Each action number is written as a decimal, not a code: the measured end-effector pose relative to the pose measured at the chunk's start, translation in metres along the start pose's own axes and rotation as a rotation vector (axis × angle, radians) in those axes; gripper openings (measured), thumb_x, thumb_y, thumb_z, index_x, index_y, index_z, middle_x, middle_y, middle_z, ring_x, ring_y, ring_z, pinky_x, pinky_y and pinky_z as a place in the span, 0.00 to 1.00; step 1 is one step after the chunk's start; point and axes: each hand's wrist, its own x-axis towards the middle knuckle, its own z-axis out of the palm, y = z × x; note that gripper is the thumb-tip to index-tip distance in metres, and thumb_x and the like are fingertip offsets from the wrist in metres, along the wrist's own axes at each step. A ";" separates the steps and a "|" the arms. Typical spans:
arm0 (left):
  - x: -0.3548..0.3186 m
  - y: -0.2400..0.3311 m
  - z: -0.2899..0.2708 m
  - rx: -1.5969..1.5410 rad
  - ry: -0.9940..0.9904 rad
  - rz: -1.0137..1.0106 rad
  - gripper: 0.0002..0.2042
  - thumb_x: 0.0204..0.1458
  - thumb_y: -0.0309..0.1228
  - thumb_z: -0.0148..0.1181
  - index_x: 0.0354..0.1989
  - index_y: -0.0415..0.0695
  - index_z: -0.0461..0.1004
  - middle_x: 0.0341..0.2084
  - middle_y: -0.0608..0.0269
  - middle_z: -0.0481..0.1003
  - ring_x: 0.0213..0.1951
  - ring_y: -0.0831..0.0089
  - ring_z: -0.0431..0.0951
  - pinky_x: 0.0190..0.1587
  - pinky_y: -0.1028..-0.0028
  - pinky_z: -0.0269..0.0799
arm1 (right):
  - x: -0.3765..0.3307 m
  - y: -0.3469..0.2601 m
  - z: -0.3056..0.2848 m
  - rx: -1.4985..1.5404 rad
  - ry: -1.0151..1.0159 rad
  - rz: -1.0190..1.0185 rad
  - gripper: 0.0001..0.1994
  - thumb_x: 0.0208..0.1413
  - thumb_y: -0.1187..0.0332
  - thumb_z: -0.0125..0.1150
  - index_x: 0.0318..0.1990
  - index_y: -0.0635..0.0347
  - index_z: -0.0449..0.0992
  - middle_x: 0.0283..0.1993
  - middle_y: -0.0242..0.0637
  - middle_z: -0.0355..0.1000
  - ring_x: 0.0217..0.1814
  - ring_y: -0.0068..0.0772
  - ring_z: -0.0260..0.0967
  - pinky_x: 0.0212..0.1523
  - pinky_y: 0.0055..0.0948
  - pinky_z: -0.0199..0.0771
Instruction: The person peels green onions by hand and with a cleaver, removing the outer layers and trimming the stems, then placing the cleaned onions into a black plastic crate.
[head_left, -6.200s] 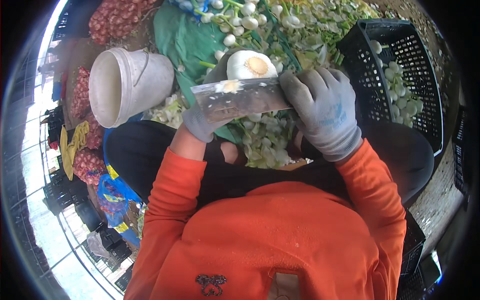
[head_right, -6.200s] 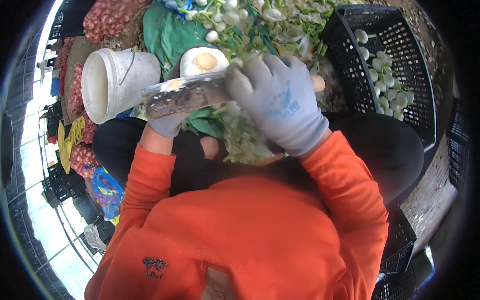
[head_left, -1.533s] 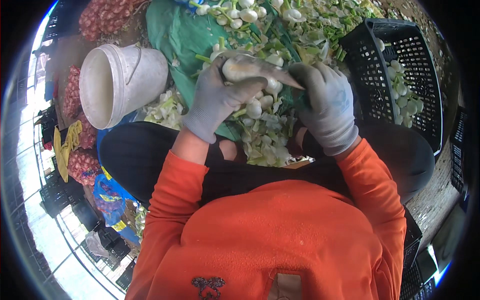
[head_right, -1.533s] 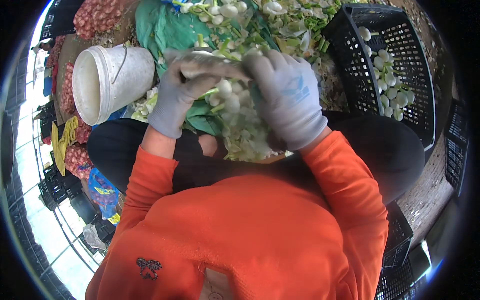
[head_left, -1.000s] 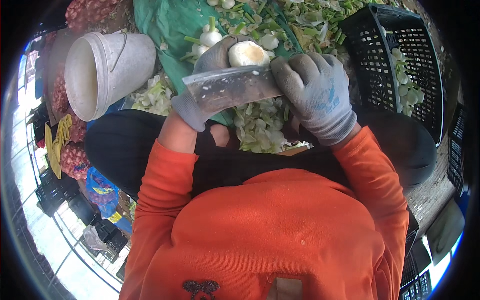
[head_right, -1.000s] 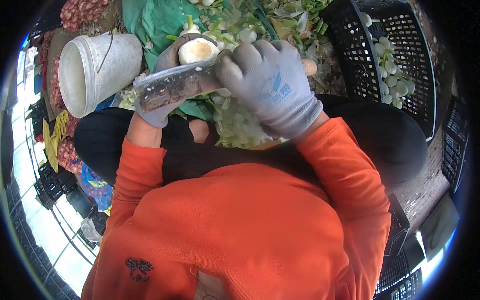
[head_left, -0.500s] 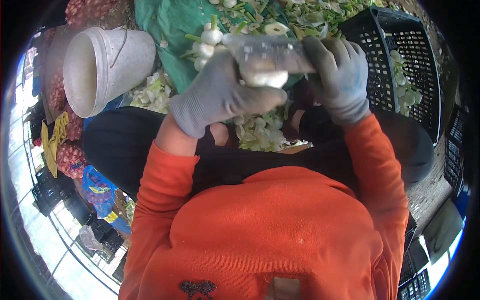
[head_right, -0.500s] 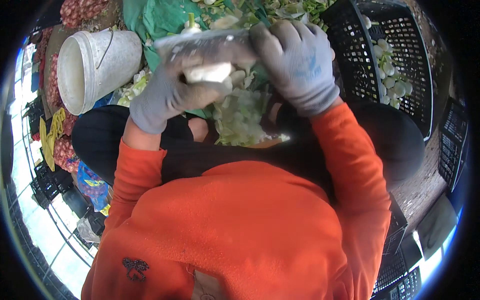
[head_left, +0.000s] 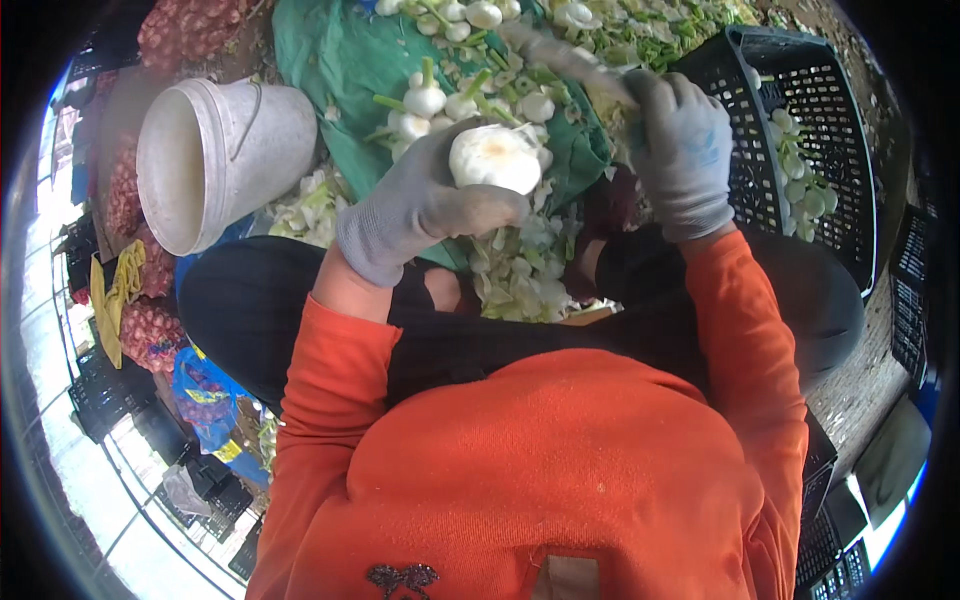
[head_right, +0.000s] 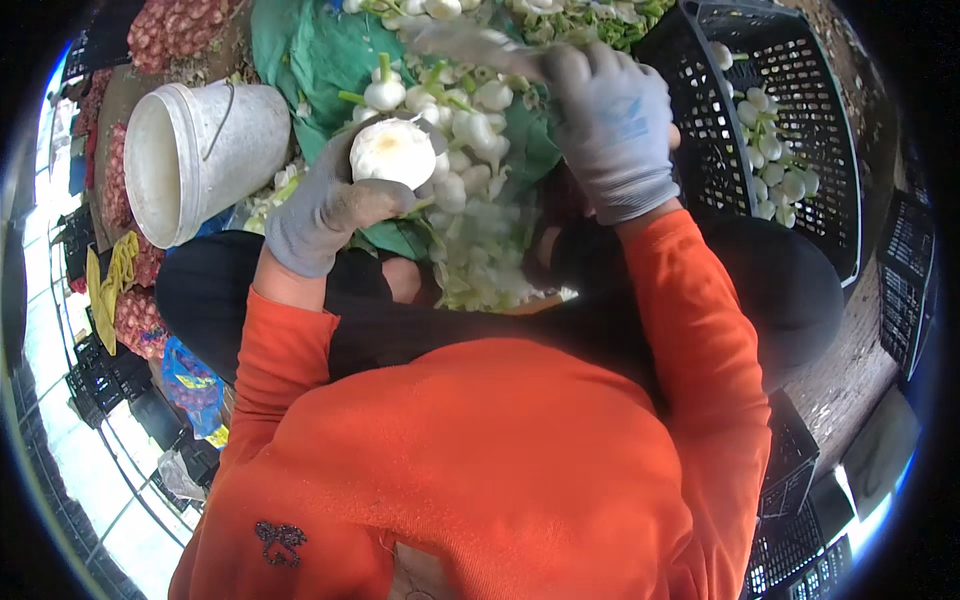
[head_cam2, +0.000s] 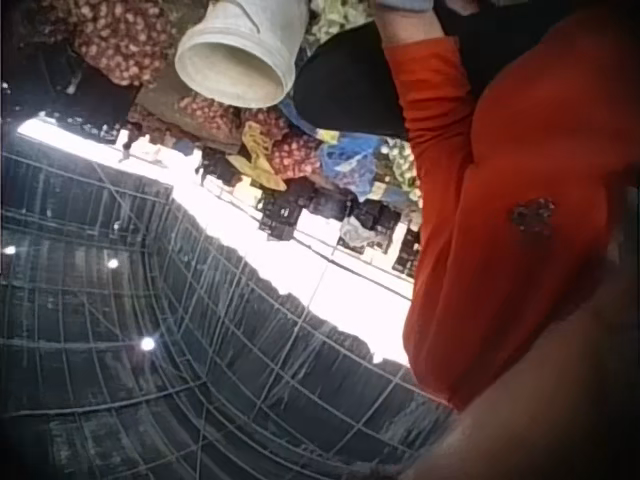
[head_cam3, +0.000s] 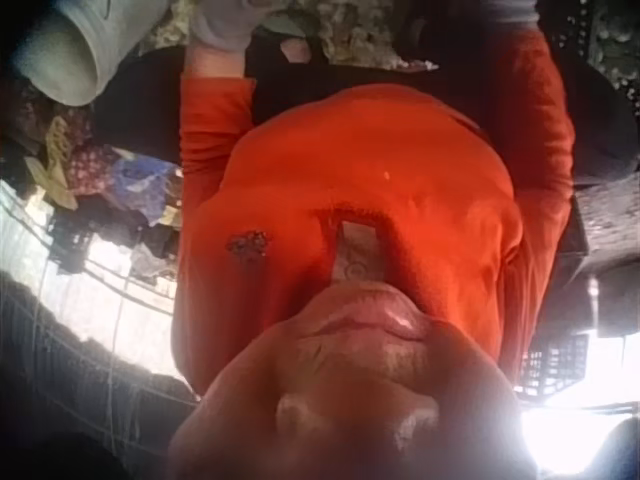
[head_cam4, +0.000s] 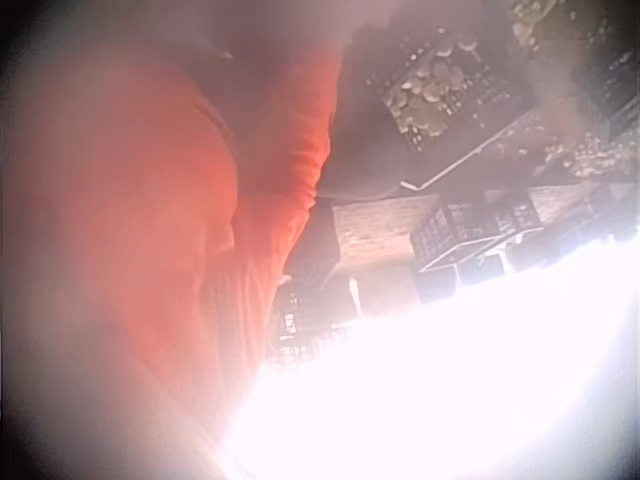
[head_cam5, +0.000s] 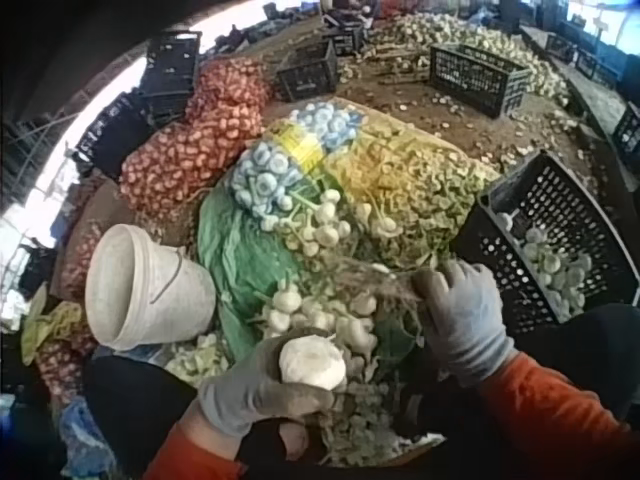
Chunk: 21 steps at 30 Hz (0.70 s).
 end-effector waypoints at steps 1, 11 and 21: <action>0.002 -0.002 -0.005 0.013 0.000 0.012 0.34 0.41 0.41 0.71 0.56 0.37 0.65 0.38 0.62 0.77 0.37 0.75 0.78 0.41 0.77 0.73 | 0.001 0.003 0.000 -0.003 0.017 -0.002 0.11 0.45 0.70 0.60 0.39 0.54 0.70 0.34 0.39 0.71 0.37 0.44 0.72 0.33 0.41 0.68; 0.065 -0.080 -0.082 0.971 0.448 -0.471 0.37 0.40 0.47 0.69 0.58 0.41 0.65 0.50 0.47 0.74 0.52 0.58 0.75 0.56 0.65 0.68 | 0.010 -0.005 -0.055 1.110 -0.144 0.923 0.17 0.56 0.67 0.58 0.52 0.64 0.71 0.27 0.28 0.68 0.21 0.15 0.61 0.20 0.18 0.59; 0.222 -0.075 -0.133 1.142 0.668 -0.289 0.35 0.44 0.46 0.63 0.61 0.44 0.63 0.53 0.48 0.71 0.55 0.53 0.72 0.55 0.60 0.69 | 0.030 0.008 -0.059 1.184 -0.144 1.179 0.15 0.55 0.65 0.58 0.46 0.63 0.71 0.28 0.29 0.67 0.23 0.16 0.62 0.21 0.17 0.58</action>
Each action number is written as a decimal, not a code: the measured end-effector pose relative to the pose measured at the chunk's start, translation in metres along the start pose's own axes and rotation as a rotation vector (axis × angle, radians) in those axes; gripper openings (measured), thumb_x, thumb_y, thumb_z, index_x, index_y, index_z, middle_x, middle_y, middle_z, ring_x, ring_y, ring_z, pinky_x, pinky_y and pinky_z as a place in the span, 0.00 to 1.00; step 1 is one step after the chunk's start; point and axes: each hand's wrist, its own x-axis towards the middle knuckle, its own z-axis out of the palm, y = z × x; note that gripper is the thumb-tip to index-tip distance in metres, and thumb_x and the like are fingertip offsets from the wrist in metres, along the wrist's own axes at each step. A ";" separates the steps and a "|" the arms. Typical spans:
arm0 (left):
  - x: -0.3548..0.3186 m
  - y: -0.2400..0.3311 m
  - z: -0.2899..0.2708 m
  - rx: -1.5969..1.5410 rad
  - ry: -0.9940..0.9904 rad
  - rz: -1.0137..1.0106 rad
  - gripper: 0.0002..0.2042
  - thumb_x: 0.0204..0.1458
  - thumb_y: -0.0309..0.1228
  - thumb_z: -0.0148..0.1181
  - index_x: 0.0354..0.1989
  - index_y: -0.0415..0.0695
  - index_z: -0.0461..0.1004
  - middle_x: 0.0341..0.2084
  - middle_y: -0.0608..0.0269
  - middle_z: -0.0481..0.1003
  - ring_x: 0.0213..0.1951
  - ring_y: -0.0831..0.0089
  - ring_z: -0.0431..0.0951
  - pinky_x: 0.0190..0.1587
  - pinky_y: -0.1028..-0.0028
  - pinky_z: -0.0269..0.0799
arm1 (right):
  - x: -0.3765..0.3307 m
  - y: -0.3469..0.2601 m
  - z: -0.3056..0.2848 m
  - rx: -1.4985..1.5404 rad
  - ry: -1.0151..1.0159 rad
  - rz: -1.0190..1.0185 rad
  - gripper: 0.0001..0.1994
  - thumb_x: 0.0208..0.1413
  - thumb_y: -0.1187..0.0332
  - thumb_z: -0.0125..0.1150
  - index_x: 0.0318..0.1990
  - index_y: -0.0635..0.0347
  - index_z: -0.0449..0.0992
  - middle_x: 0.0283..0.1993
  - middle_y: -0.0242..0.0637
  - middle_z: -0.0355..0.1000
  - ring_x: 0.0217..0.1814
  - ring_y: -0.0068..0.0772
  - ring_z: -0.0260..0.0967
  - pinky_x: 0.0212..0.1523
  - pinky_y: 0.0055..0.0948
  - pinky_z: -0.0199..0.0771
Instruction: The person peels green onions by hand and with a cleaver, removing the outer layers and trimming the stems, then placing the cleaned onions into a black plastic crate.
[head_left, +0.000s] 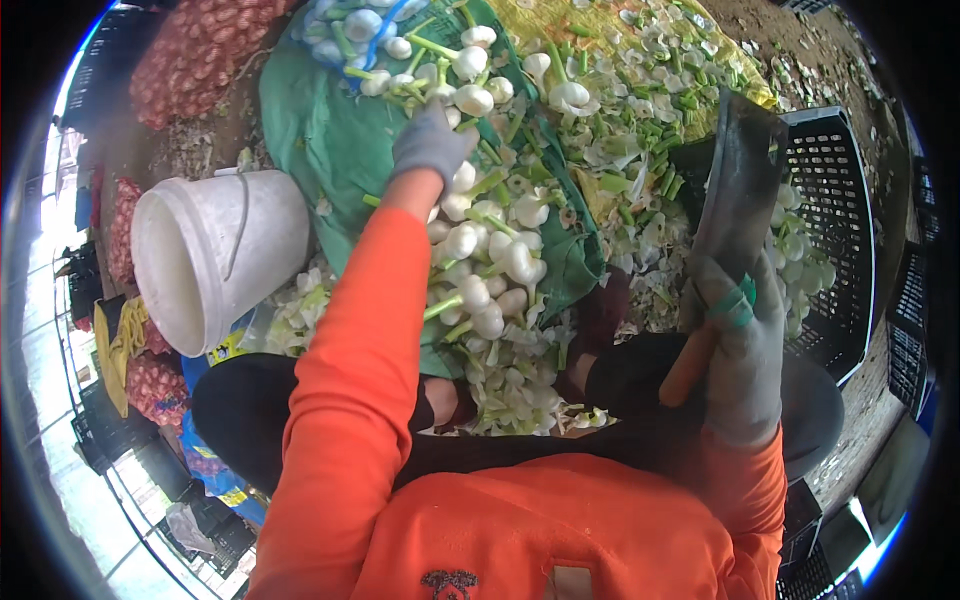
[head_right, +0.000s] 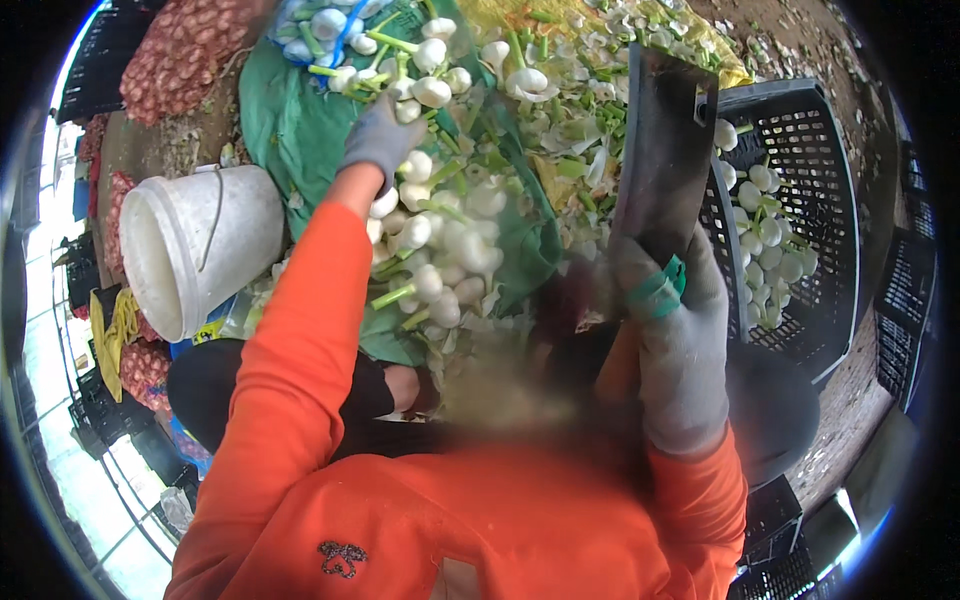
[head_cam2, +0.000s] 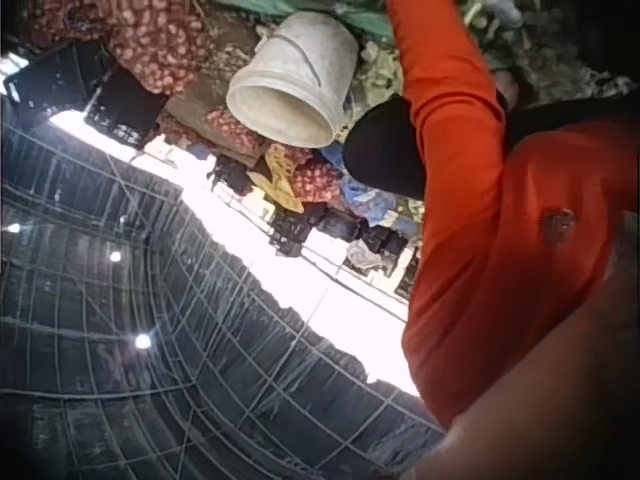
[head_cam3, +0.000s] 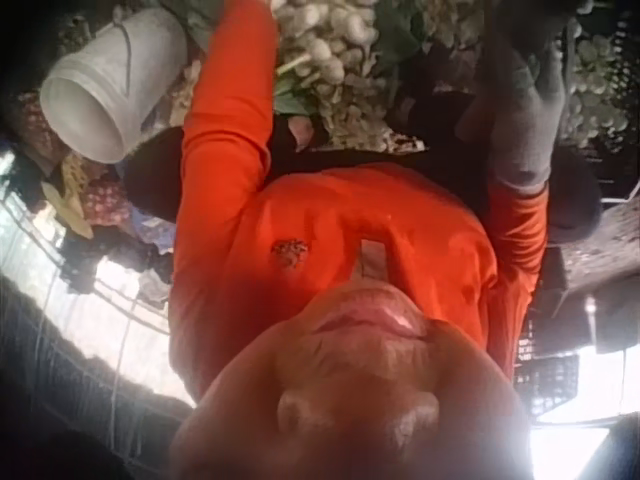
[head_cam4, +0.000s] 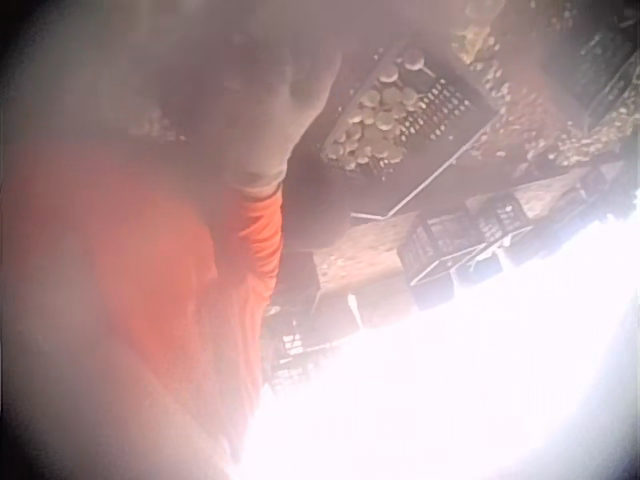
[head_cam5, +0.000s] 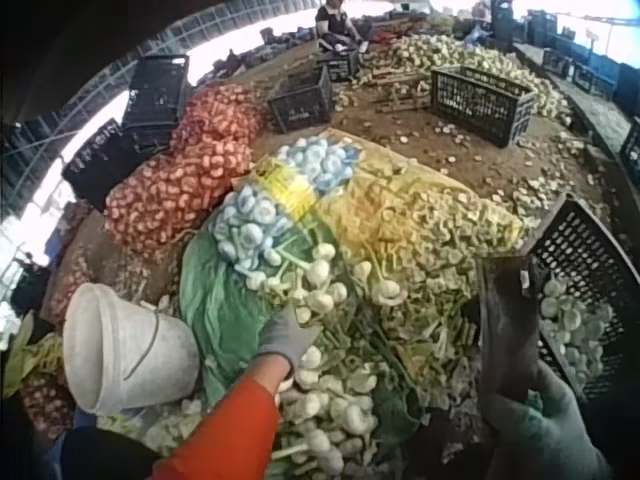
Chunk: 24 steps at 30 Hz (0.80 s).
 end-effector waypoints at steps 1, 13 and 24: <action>0.014 0.006 0.008 -0.010 -0.017 -0.001 0.35 0.44 0.46 0.63 0.61 0.44 0.63 0.53 0.48 0.71 0.55 0.53 0.72 0.55 0.60 0.69 | 0.004 0.002 -0.001 0.083 -0.033 -0.004 0.13 0.55 0.69 0.59 0.46 0.63 0.71 0.32 0.29 0.69 0.29 0.15 0.63 0.28 0.17 0.62; 0.058 -0.004 0.042 -0.282 -0.164 -0.008 0.32 0.46 0.45 0.63 0.57 0.38 0.65 0.52 0.51 0.72 0.51 0.58 0.75 0.55 0.62 0.71 | 0.017 0.001 0.016 0.033 -0.015 0.201 0.15 0.53 0.61 0.59 0.43 0.61 0.71 0.24 0.32 0.65 0.16 0.19 0.58 0.17 0.16 0.56; -0.107 0.015 -0.042 -1.226 -0.417 -0.113 0.18 0.56 0.40 0.58 0.48 0.40 0.74 0.38 0.61 0.77 0.36 0.72 0.78 0.40 0.75 0.75 | 0.012 0.032 0.015 -0.401 -0.072 -0.327 0.09 0.56 0.71 0.56 0.44 0.61 0.71 0.29 0.32 0.68 0.28 0.27 0.68 0.27 0.28 0.67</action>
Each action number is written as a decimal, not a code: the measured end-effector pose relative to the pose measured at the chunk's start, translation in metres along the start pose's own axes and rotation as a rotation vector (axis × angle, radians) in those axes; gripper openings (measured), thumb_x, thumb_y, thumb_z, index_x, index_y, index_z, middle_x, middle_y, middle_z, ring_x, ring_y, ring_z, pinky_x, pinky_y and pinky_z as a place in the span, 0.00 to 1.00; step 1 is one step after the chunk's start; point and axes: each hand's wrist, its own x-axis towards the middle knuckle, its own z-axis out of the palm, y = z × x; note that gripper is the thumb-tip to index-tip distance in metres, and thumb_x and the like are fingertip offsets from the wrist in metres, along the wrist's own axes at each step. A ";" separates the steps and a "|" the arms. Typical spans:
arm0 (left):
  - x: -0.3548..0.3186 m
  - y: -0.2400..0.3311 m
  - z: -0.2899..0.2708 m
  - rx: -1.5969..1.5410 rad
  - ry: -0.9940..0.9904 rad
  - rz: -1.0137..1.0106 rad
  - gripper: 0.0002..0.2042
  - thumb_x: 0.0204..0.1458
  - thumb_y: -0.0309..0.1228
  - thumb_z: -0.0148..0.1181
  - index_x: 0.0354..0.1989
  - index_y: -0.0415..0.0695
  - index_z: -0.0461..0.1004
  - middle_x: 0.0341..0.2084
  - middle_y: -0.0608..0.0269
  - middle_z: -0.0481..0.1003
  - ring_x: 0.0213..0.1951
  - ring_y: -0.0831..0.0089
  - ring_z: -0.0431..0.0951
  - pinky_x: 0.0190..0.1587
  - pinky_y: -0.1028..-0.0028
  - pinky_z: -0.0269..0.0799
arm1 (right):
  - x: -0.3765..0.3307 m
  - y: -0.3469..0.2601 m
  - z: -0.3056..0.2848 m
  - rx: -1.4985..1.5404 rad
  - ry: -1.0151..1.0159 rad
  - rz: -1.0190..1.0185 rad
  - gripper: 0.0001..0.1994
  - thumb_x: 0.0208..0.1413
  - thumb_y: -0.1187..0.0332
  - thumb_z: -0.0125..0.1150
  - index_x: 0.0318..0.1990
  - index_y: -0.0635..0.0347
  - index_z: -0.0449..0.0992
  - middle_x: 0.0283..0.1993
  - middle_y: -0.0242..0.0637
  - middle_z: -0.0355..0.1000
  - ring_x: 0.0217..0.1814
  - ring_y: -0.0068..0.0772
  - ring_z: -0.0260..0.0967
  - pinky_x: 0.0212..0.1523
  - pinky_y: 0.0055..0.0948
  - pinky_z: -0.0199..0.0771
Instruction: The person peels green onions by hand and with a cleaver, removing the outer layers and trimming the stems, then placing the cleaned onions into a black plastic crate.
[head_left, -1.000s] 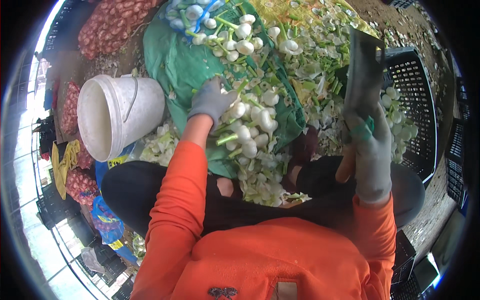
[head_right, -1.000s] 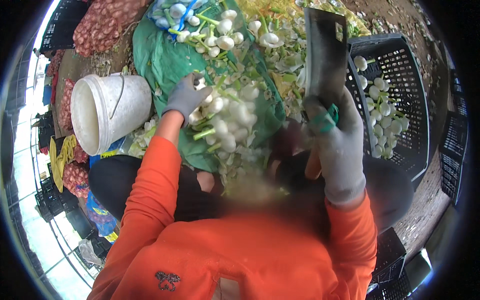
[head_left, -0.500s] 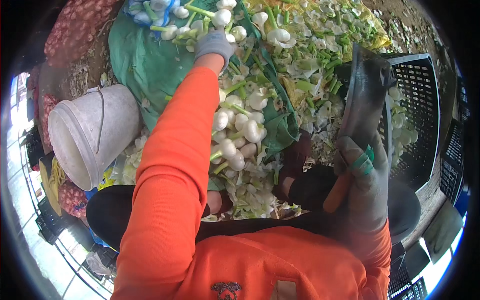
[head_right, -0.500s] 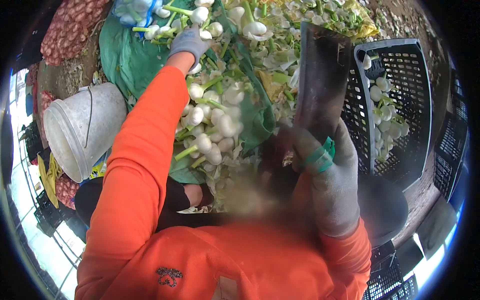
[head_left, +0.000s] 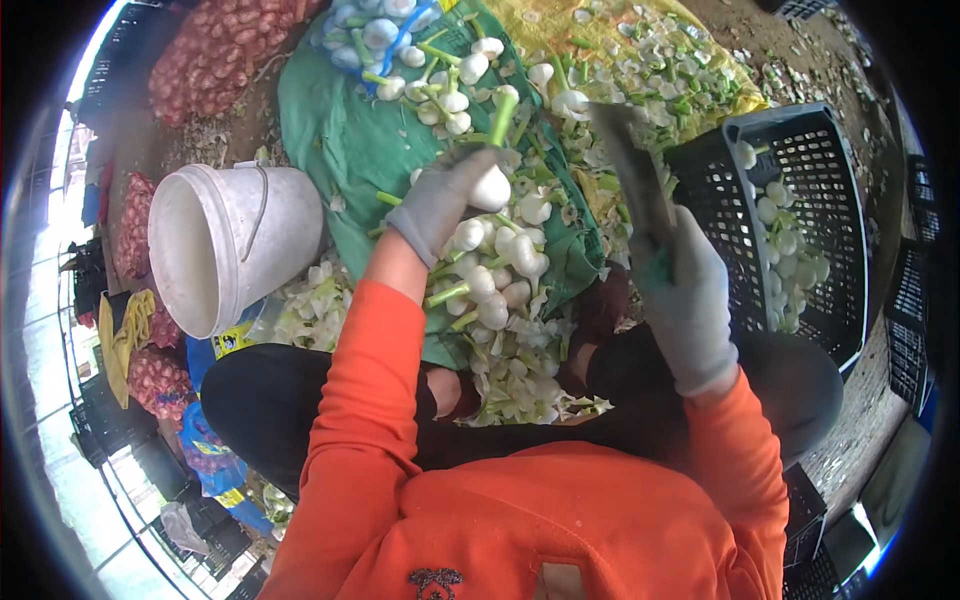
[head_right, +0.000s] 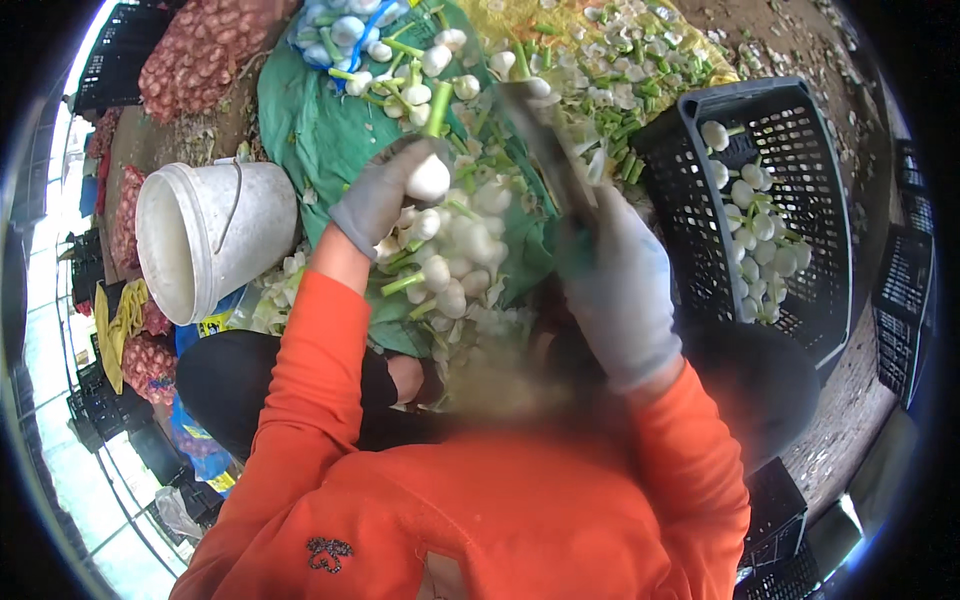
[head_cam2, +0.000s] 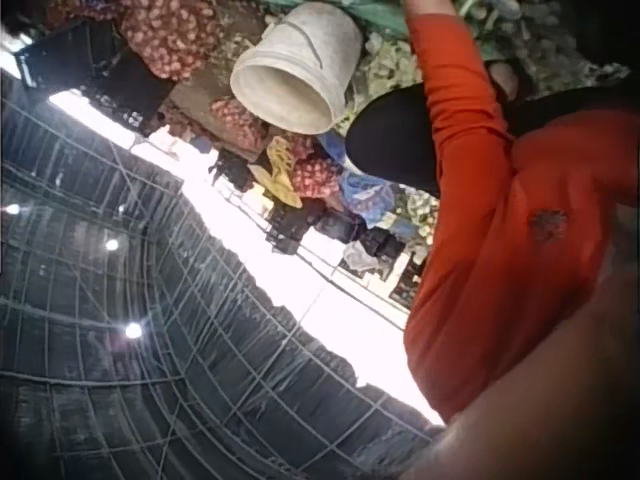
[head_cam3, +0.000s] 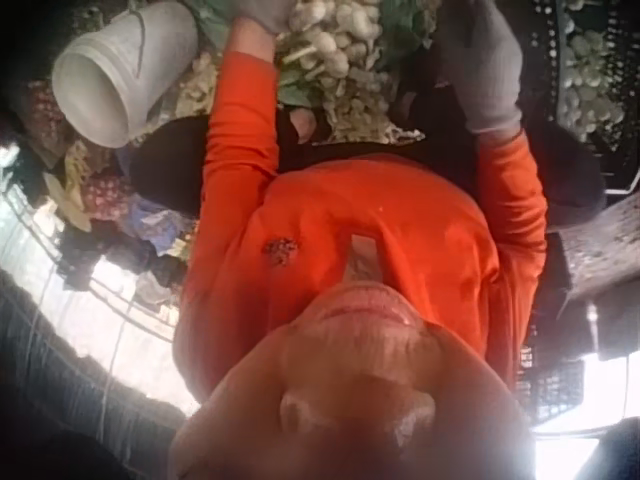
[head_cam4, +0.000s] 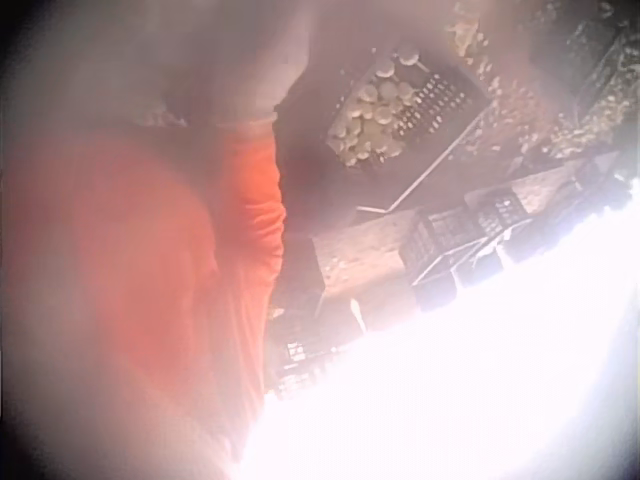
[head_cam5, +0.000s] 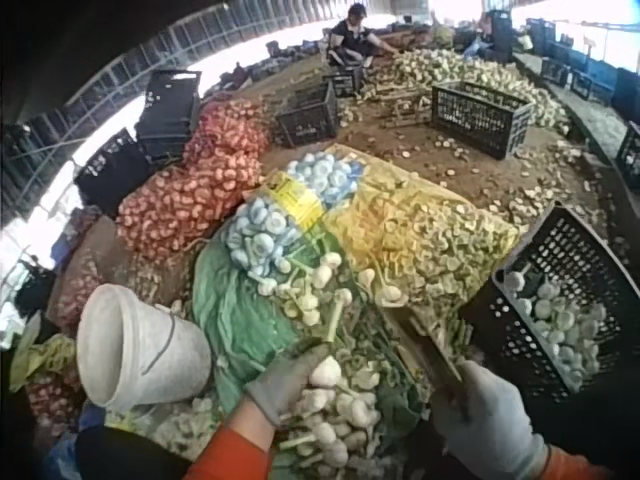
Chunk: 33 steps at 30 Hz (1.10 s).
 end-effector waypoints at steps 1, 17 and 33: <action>-0.009 0.009 0.009 0.082 -0.009 0.039 0.18 0.54 0.37 0.63 0.47 0.39 0.74 0.38 0.63 0.77 0.37 0.78 0.77 0.40 0.79 0.73 | 0.001 0.001 0.000 -0.293 0.063 -0.254 0.09 0.54 0.73 0.57 0.43 0.62 0.71 0.31 0.37 0.69 0.30 0.36 0.69 0.30 0.33 0.68; -0.145 0.054 0.026 0.973 0.498 0.942 0.16 0.41 0.36 0.72 0.37 0.41 0.77 0.31 0.56 0.75 0.35 0.62 0.77 0.40 0.67 0.73 | -0.023 0.034 0.021 0.107 -0.162 -0.059 0.13 0.53 0.71 0.58 0.46 0.65 0.71 0.33 0.44 0.73 0.32 0.34 0.71 0.34 0.32 0.71; -0.152 0.000 0.053 0.224 -0.106 0.424 0.28 0.46 0.28 0.63 0.58 0.40 0.63 0.41 0.63 0.74 0.37 0.75 0.74 0.38 0.74 0.72 | -0.051 -0.017 0.028 0.291 -0.169 -0.246 0.17 0.53 0.63 0.63 0.46 0.65 0.71 0.35 0.45 0.73 0.35 0.39 0.72 0.36 0.33 0.70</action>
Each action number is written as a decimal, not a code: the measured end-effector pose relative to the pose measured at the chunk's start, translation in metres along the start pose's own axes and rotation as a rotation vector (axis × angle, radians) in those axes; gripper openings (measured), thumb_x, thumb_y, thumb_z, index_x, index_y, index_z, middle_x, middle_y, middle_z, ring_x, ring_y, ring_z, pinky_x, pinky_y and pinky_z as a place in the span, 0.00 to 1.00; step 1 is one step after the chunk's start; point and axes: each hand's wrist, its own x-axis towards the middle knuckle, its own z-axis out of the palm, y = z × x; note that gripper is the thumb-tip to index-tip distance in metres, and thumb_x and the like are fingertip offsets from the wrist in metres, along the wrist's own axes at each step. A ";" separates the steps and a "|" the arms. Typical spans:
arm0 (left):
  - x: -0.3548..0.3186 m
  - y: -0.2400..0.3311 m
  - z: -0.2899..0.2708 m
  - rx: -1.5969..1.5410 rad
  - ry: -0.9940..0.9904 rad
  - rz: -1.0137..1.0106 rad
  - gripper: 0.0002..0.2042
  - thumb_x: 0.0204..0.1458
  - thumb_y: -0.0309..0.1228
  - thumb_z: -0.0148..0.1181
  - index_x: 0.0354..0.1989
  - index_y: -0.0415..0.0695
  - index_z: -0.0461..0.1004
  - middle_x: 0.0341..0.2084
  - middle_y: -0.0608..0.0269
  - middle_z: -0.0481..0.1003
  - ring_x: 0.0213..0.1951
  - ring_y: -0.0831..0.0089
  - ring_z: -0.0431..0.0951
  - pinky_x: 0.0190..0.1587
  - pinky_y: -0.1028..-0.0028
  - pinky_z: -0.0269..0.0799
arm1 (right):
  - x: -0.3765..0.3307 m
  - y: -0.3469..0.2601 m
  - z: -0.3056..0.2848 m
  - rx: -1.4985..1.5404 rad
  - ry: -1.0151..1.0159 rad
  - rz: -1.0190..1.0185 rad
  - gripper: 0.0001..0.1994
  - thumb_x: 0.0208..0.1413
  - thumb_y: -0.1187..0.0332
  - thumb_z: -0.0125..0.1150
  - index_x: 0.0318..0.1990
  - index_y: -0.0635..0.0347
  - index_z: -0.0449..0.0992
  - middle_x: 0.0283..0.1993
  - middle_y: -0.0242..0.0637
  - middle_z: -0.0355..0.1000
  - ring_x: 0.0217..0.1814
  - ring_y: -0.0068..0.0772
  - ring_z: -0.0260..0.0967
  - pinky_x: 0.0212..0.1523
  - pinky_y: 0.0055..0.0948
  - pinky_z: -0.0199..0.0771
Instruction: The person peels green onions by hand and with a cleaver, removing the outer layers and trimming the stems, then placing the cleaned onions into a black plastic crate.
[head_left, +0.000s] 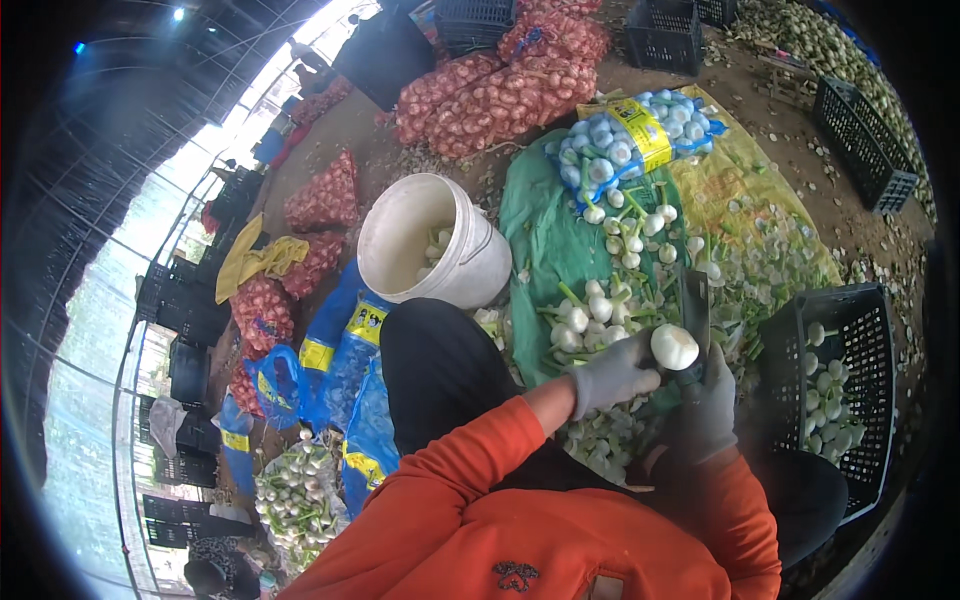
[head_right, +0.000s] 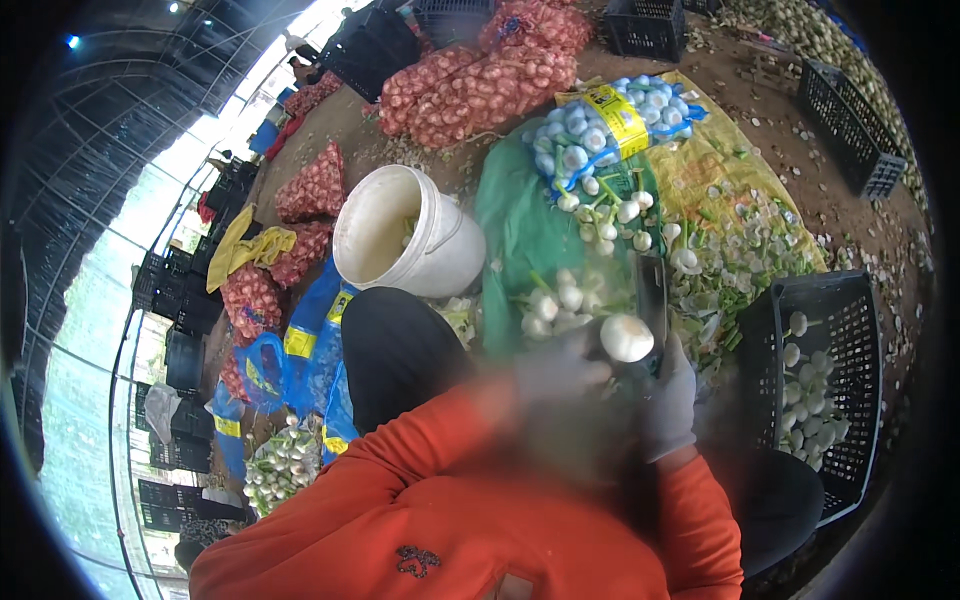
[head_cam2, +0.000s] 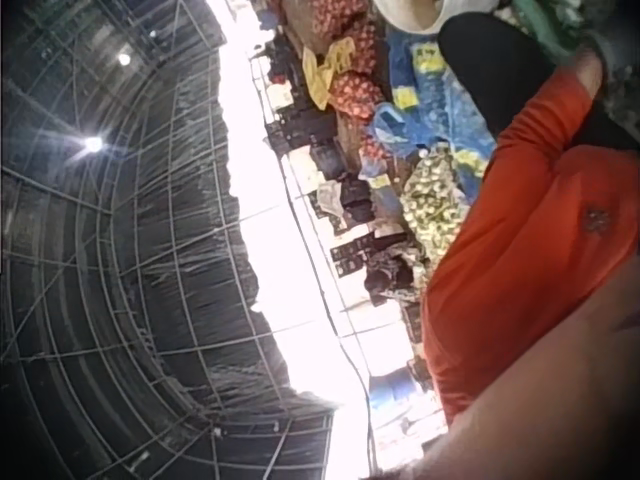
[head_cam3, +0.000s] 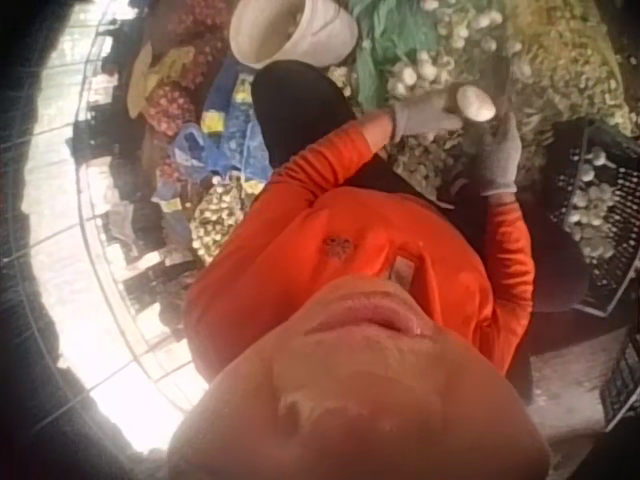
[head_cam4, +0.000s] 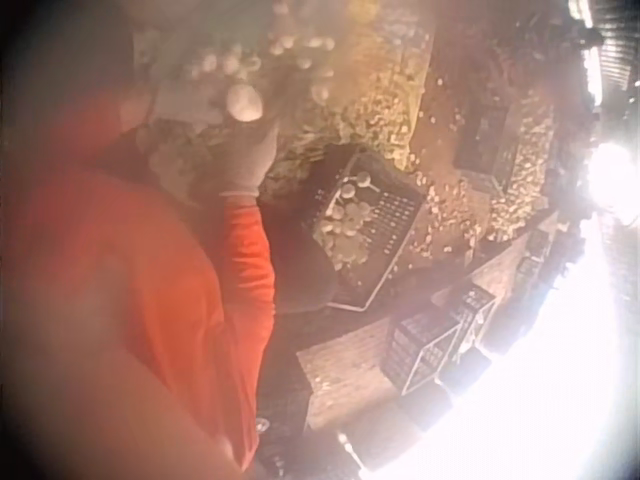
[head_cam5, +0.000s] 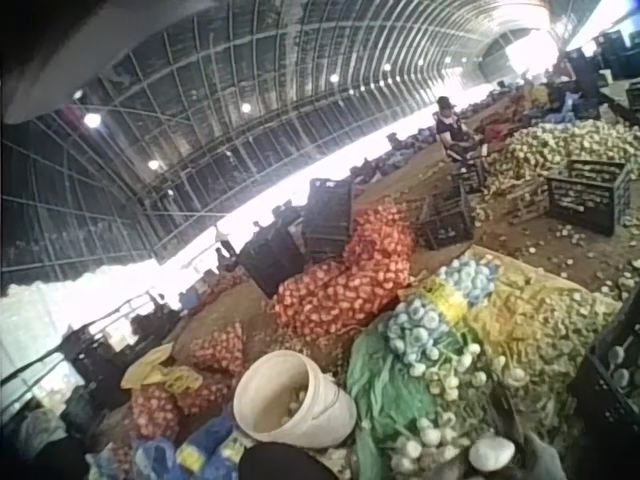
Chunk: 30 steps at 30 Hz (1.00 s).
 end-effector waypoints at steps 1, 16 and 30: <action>0.000 -0.003 0.001 0.188 -0.014 0.052 0.30 0.46 0.28 0.62 0.60 0.40 0.61 0.42 0.62 0.73 0.41 0.73 0.74 0.42 0.73 0.72 | -0.002 -0.005 0.000 -0.221 0.014 -0.049 0.17 0.52 0.63 0.63 0.45 0.65 0.71 0.35 0.49 0.73 0.35 0.46 0.72 0.36 0.35 0.70; 0.009 -0.043 -0.036 0.396 -0.154 0.267 0.25 0.52 0.39 0.64 0.57 0.46 0.65 0.49 0.67 0.74 0.50 0.72 0.75 0.55 0.65 0.70 | -0.004 -0.013 0.000 -1.048 0.000 -0.735 0.11 0.46 0.67 0.56 0.40 0.53 0.71 0.30 0.32 0.67 0.31 0.34 0.69 0.30 0.36 0.65; -0.004 -0.032 -0.031 0.455 -0.018 0.286 0.28 0.50 0.30 0.65 0.59 0.43 0.60 0.48 0.61 0.73 0.50 0.73 0.73 0.54 0.71 0.71 | -0.001 0.019 0.000 -1.083 -0.078 -0.784 0.16 0.45 0.63 0.58 0.44 0.53 0.71 0.33 0.30 0.67 0.32 0.33 0.69 0.33 0.37 0.66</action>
